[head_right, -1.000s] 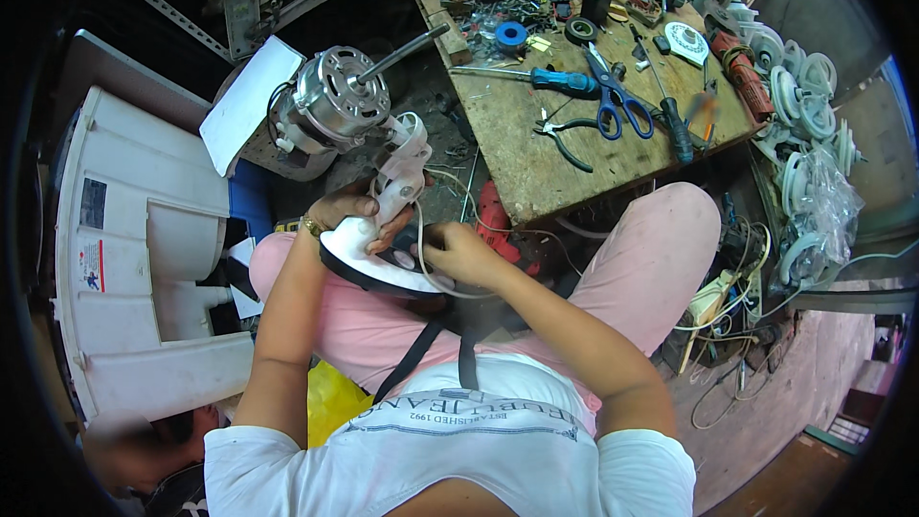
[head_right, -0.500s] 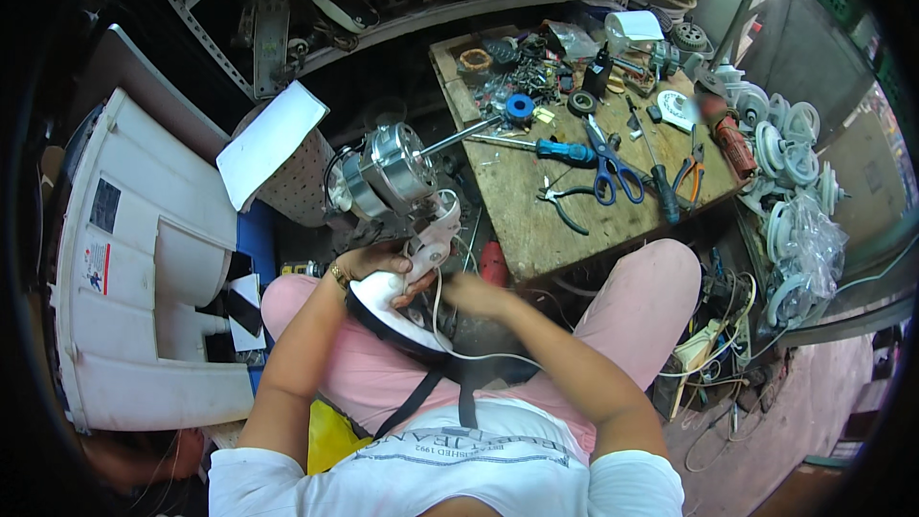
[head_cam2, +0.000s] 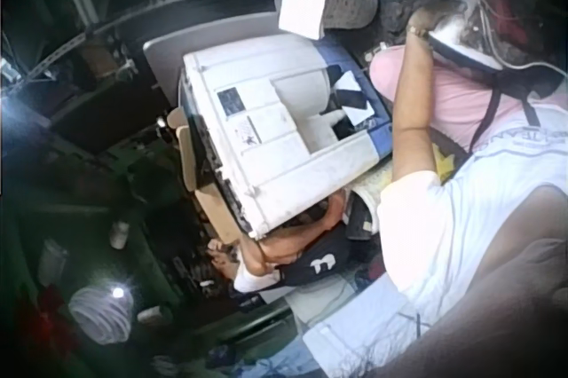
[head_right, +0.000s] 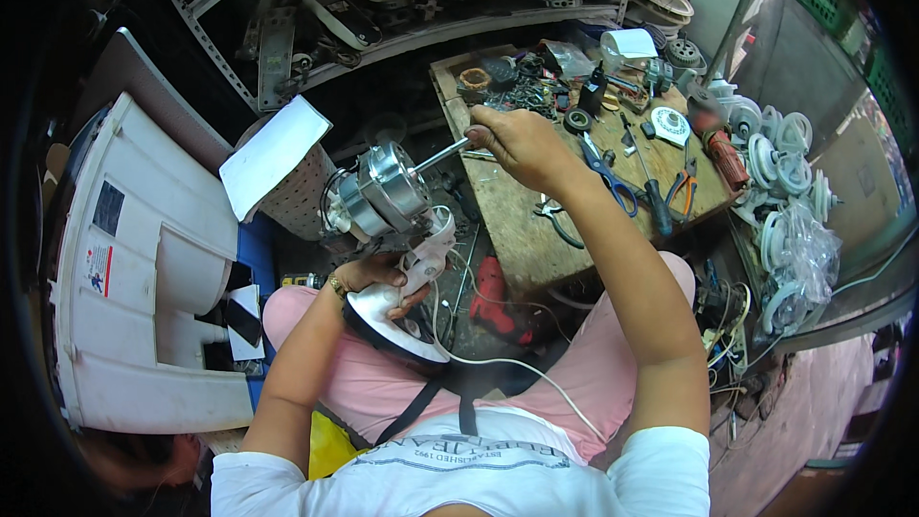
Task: The person disassembles an electric fan motor using a screwdriver, removing the front casing and inspecting the internal components by hand.
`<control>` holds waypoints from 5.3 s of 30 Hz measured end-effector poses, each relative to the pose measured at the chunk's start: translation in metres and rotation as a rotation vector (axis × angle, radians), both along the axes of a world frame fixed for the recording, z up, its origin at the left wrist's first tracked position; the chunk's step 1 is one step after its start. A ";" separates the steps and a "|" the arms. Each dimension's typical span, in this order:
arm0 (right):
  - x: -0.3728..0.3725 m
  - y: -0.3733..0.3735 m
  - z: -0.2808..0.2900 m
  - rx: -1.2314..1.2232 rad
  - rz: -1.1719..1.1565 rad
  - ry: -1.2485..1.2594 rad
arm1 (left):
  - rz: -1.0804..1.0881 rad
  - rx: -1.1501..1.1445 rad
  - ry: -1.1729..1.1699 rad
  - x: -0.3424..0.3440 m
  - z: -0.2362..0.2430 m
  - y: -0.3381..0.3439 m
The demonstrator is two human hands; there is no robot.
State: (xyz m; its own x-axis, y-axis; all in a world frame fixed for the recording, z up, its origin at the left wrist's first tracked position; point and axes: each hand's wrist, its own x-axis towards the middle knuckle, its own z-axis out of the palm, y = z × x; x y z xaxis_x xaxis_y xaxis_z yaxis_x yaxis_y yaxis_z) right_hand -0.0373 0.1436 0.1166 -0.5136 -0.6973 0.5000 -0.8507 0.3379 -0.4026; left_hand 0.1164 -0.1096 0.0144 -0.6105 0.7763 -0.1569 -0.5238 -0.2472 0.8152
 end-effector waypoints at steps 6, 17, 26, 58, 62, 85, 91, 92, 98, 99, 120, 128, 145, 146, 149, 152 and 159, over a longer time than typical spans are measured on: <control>-0.004 -0.006 0.001 -0.064 0.090 -0.114 | -0.008 -0.036 0.029 0.000 -0.007 -0.006; 0.023 -0.006 -0.083 -0.292 0.057 -1.093 | 0.063 -0.235 -0.001 0.000 -0.033 -0.023; 0.141 -0.056 -0.199 0.286 0.212 -1.286 | 0.124 -0.545 0.211 0.002 -0.019 -0.014; -0.027 -0.012 -0.049 -0.543 0.229 -0.705 | 0.165 -0.769 0.504 0.005 -0.012 -0.008; -0.028 -0.018 -0.049 -0.476 0.207 -0.577 | 0.159 -0.785 0.456 0.004 -0.021 -0.009; -0.022 -0.037 -0.043 -0.582 0.195 -0.663 | 0.216 -0.798 0.814 0.003 -0.016 -0.011; -0.026 -0.016 -0.051 -0.599 0.011 -0.598 | 0.172 -0.536 0.382 -0.012 -0.023 -0.008; -0.022 -0.010 -0.050 -0.625 -0.009 -0.673 | 0.171 -0.460 0.261 -0.010 -0.022 -0.011; 0.025 0.147 -0.060 -0.840 -0.458 -0.515 | 0.103 -0.177 -0.073 -0.004 -0.011 0.014; 0.032 0.186 -0.070 -0.912 -0.574 -0.571 | 0.098 -0.163 -0.099 -0.003 -0.009 0.014; -0.073 0.115 -0.110 0.117 -0.686 -0.279 | 0.182 -0.340 0.015 -0.007 -0.031 0.005; -0.137 0.041 -0.145 0.498 -0.628 -0.211 | 0.253 -0.493 0.282 -0.002 -0.052 -0.009; -0.020 0.022 -0.011 -0.253 0.145 -0.493 | 0.056 -0.173 0.089 0.000 -0.036 0.005; -0.019 0.027 -0.013 -0.297 0.180 -0.626 | 0.058 -0.173 0.093 0.001 -0.037 0.005; -0.011 0.036 -0.010 -0.309 0.247 -0.727 | -0.076 -0.005 -0.255 0.003 -0.029 0.006; -0.003 0.038 -0.008 -0.271 0.234 -0.665 | -0.024 0.029 -0.161 0.004 -0.012 0.009; -0.004 0.036 0.013 -0.142 0.099 -1.057 | -0.013 -0.116 -0.052 0.001 -0.022 0.006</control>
State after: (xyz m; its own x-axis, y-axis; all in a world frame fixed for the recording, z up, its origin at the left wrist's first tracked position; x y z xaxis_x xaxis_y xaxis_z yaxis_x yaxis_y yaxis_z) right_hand -0.0410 0.1796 0.1293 -0.6780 -0.7301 -0.0850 -0.0690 0.1784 -0.9815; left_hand 0.1177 -0.1041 -0.0080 -0.5890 0.7590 -0.2776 -0.5688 -0.1453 0.8096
